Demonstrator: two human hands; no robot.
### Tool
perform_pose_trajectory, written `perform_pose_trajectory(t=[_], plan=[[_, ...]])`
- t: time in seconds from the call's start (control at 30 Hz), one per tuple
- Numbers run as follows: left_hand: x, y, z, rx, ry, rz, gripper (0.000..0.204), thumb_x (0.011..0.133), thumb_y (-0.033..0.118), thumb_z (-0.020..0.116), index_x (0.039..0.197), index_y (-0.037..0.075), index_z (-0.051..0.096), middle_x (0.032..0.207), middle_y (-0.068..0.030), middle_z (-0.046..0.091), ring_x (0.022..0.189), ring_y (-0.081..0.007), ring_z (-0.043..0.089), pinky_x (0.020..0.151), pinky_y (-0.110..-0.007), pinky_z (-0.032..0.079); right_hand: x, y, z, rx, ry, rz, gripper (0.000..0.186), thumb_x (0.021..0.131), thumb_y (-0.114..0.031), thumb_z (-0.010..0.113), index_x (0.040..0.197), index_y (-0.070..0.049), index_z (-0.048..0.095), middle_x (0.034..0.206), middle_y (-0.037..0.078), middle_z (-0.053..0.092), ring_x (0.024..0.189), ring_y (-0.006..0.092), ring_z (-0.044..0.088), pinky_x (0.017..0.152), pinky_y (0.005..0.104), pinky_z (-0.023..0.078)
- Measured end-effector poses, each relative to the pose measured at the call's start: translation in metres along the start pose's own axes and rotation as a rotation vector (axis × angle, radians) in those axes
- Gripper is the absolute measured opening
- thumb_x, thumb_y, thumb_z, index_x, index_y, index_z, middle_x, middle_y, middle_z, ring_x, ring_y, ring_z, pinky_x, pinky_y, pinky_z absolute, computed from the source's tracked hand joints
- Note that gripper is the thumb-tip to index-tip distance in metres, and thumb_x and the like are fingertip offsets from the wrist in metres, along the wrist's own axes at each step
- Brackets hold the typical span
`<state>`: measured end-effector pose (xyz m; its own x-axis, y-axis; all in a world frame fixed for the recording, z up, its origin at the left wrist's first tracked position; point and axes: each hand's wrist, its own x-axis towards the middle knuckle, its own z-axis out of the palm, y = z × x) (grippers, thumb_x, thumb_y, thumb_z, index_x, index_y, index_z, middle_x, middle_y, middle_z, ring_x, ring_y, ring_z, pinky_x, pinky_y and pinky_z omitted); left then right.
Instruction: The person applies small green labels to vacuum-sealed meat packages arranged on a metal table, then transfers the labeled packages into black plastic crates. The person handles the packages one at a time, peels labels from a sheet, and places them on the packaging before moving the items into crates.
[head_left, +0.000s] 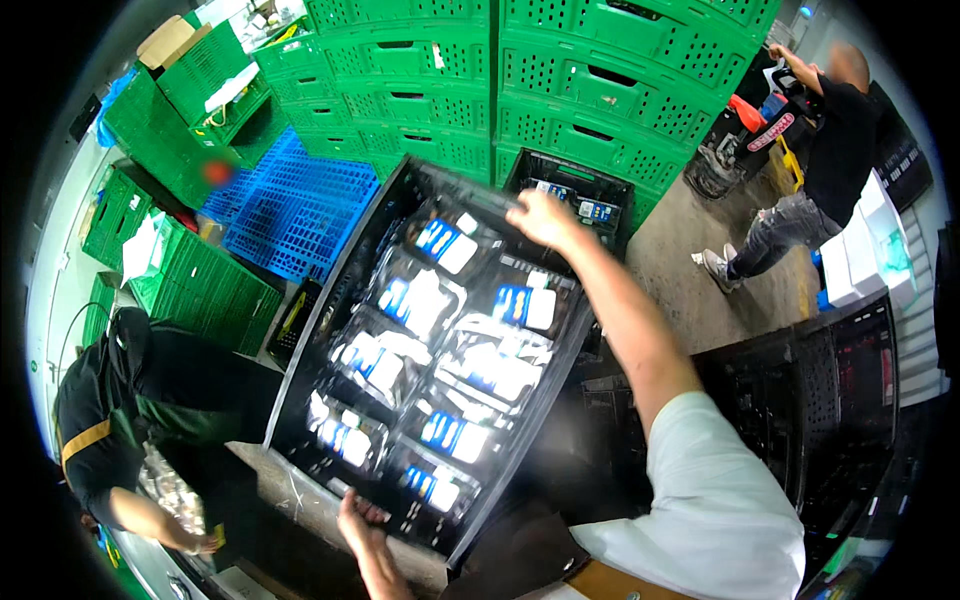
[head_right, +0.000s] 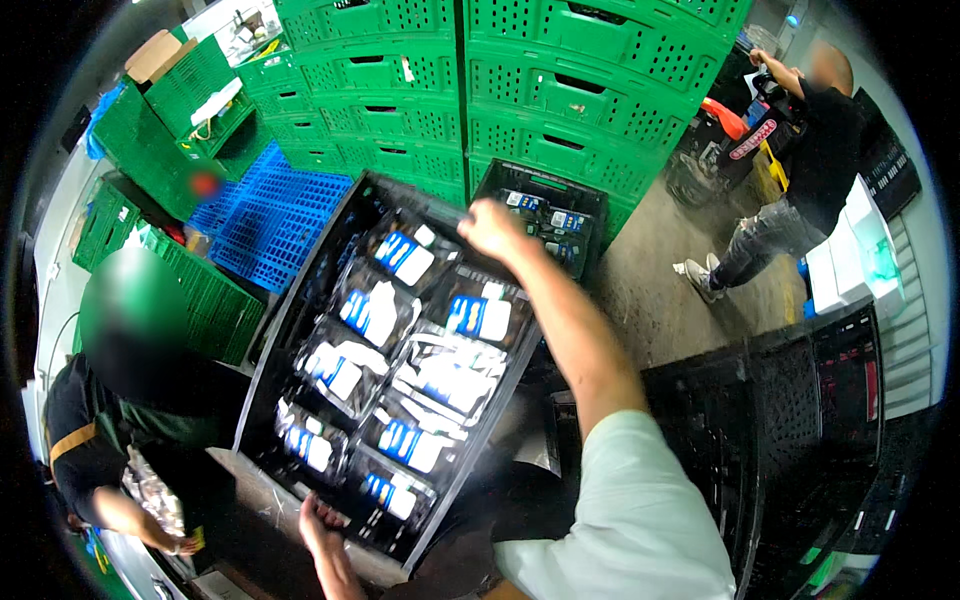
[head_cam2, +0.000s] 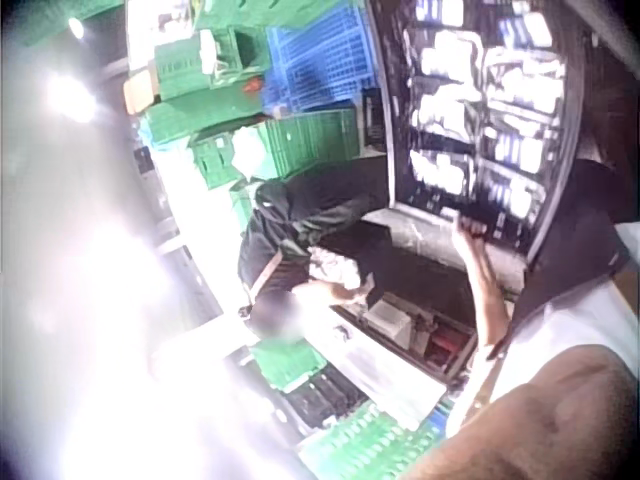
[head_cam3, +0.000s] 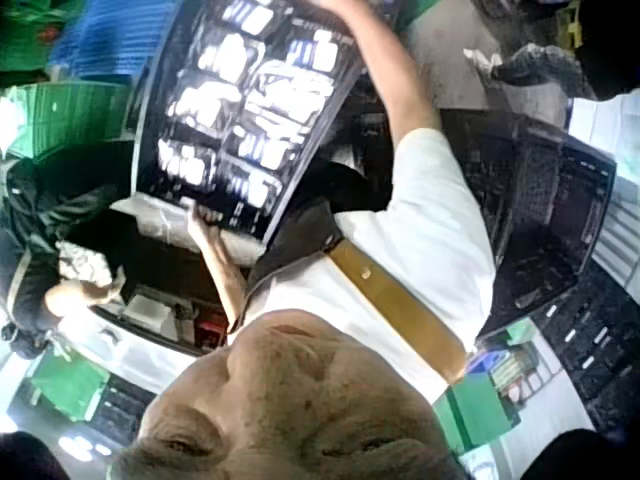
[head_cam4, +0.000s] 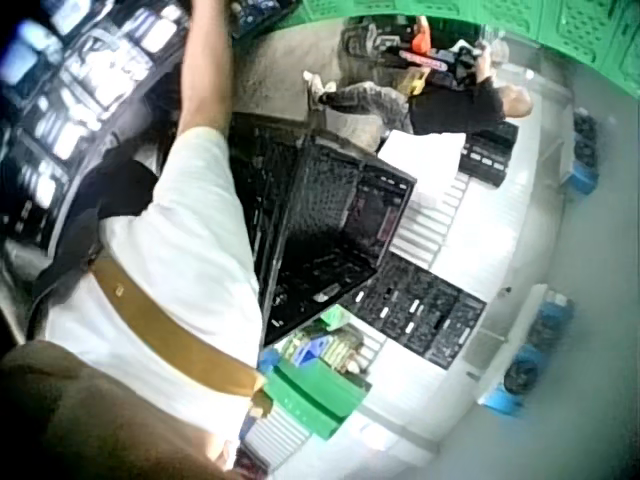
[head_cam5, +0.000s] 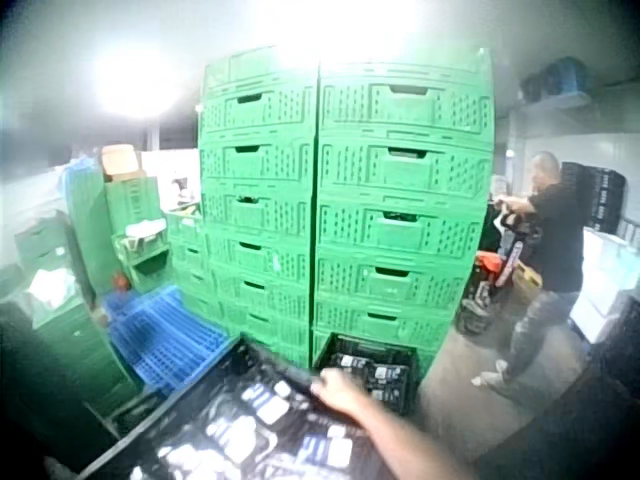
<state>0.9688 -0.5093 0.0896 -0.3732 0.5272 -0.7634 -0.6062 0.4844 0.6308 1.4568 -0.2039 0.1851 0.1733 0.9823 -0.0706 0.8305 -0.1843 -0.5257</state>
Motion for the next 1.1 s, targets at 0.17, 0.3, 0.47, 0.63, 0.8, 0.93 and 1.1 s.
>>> perform_pose_trajectory(t=[0.17,0.3,0.47,0.63,0.8,0.93,1.1], plan=[[0.014,-0.057,0.127,-0.013,-0.312,-0.09,0.026,0.088,0.014,0.059,0.068,0.014,0.043,0.059,0.0014,0.035,0.052,-0.0149,0.037,0.053,-0.034,0.038,0.051,0.085,-0.012,0.056,0.227,-0.042,0.037,0.08,-0.023,0.069,0.112,-0.006,0.064,0.104,0.017,0.067,0.096,0.0317,0.064,0.086,0.0424,0.049],[-0.025,-0.071,0.155,-0.081,-0.433,-0.25,0.007,0.087,0.008,0.055,0.081,0.008,0.051,0.07,-0.0052,0.049,0.064,-0.0217,0.05,0.074,-0.041,0.047,-0.028,0.079,0.019,-0.23,0.636,-0.035,0.039,0.077,-0.018,0.069,0.114,-0.008,0.059,0.119,0.012,0.056,0.118,0.0316,0.048,0.096,0.0444,0.04],[-0.005,-0.042,0.145,0.446,-0.522,-0.436,0.022,0.086,0.014,0.058,0.103,0.001,0.053,0.09,-0.0123,0.062,0.084,-0.0283,0.06,0.085,-0.044,0.046,-0.127,0.082,0.039,0.044,0.408,0.635,0.059,0.084,-0.022,0.065,0.134,-0.004,0.04,0.108,0.023,0.059,0.099,0.043,0.057,0.094,0.0479,0.042],[0.005,0.012,0.156,0.8,-0.686,-0.822,0.036,0.089,0.012,0.058,0.12,-0.005,0.052,0.099,-0.0176,0.065,0.098,-0.0312,0.062,0.089,-0.043,0.05,-0.142,0.082,0.058,0.318,0.511,0.801,0.051,0.091,-0.03,0.056,0.13,-0.001,0.04,0.089,0.023,0.064,0.085,0.0381,0.064,0.076,0.0466,0.051],[0.033,0.079,0.191,0.826,-1.12,0.221,0.023,0.089,0.014,0.061,0.108,0.001,0.061,0.086,-0.0078,0.065,0.08,-0.0195,0.065,0.066,-0.029,0.053,-0.136,0.089,0.068,0.058,0.446,0.836,0.046,0.098,-0.032,0.041,0.116,0.01,0.045,0.087,0.03,0.064,0.084,0.0471,0.062,0.075,0.0514,0.049],[0.113,0.106,0.276,0.746,-0.732,0.844,0.04,0.084,0.012,0.067,0.12,0.002,0.056,0.102,-0.0087,0.061,0.09,-0.0153,0.057,0.078,-0.027,0.048,-0.131,0.09,0.071,0.09,0.504,0.772,0.045,0.098,-0.032,0.042,0.113,0.01,0.048,0.089,0.033,0.062,0.088,0.0505,0.059,0.079,0.0533,0.047],[0.141,0.088,0.365,1.151,-0.848,0.622,0.037,0.082,0.021,0.068,0.111,-0.002,0.062,0.093,-0.0084,0.065,0.086,-0.0157,0.057,0.079,-0.03,0.046,-0.145,0.113,0.081,0.811,0.585,0.775,0.037,0.094,-0.032,0.054,0.104,0.003,0.053,0.062,0.007,0.051,0.044,0.0172,0.048,0.039,0.0327,0.039]])
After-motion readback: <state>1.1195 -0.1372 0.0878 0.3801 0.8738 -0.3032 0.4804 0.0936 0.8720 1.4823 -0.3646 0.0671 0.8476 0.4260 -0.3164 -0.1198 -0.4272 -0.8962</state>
